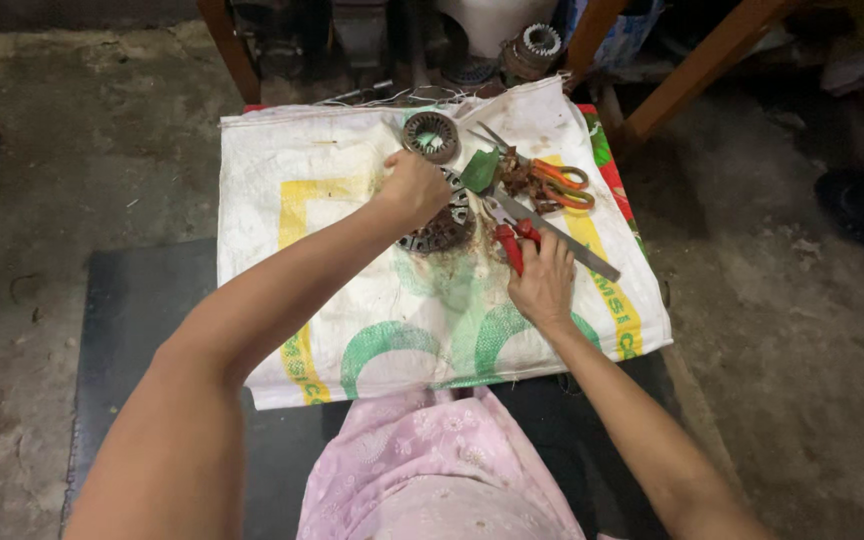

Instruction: The person uses red-handled pliers to scrape and remove debris from the slots of a circular metal mechanical part. They rotate the part to access different areas and continue the cleaning process throughout the clip.

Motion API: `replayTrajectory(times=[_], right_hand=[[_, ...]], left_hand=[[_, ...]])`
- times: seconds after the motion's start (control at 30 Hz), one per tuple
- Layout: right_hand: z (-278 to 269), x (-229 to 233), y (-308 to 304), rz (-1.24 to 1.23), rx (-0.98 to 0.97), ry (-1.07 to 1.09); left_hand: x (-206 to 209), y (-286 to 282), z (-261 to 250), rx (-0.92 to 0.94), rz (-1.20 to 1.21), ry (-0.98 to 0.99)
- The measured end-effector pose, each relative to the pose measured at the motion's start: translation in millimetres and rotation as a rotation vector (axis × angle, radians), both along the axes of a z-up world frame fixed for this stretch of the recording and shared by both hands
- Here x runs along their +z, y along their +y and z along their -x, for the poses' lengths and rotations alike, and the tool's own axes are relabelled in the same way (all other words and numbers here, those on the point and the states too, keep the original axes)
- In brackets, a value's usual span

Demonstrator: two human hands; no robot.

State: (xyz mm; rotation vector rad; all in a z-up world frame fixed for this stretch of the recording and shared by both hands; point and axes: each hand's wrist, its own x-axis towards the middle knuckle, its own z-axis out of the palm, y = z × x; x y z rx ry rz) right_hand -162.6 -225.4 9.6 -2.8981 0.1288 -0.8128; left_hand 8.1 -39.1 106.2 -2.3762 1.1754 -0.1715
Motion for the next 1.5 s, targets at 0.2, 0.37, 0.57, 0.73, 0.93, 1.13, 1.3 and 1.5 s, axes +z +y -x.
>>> replayTrajectory(times=[0.2, 0.37, 0.57, 0.73, 0.93, 1.13, 1.3, 1.5], right_hand=[[0.9, 2.5, -0.4, -0.029, -0.006, 0.012], [0.1, -2.2, -1.8, -0.015, -0.005, -0.03], [0.7, -3.9, -2.6, -0.033, -0.013, 0.004], [1.6, -2.2, -2.5, -0.02, -0.027, 0.007], [0.9, -2.7, -4.3, -0.03, -0.053, 0.055], [-0.9, -3.3, -3.5, -0.008, -0.061, 0.028], [-0.8, -7.3, -2.8, -0.03, -0.066, -0.009], [0.6, -4.5, -2.9, -0.039, -0.071, -0.002]], left_hand=[[-20.4, -9.5, -30.4, 0.107, 0.119, 0.255], [-18.0, 19.0, -43.3, 0.101, 0.195, 0.343], [-12.9, 52.1, -19.8, 0.066, 0.574, 0.301], [-36.8, 54.9, -7.2, 0.085, 0.956, 0.563], [-97.2, 21.7, 4.7, 0.274, 1.488, 1.16], [-143.9, 10.1, 10.4, 0.155, 1.667, 1.203], [-153.8, 10.2, 32.7, 0.167, 1.732, 1.104], [-123.5, 2.3, 69.7, 0.382, 1.709, 0.774]])
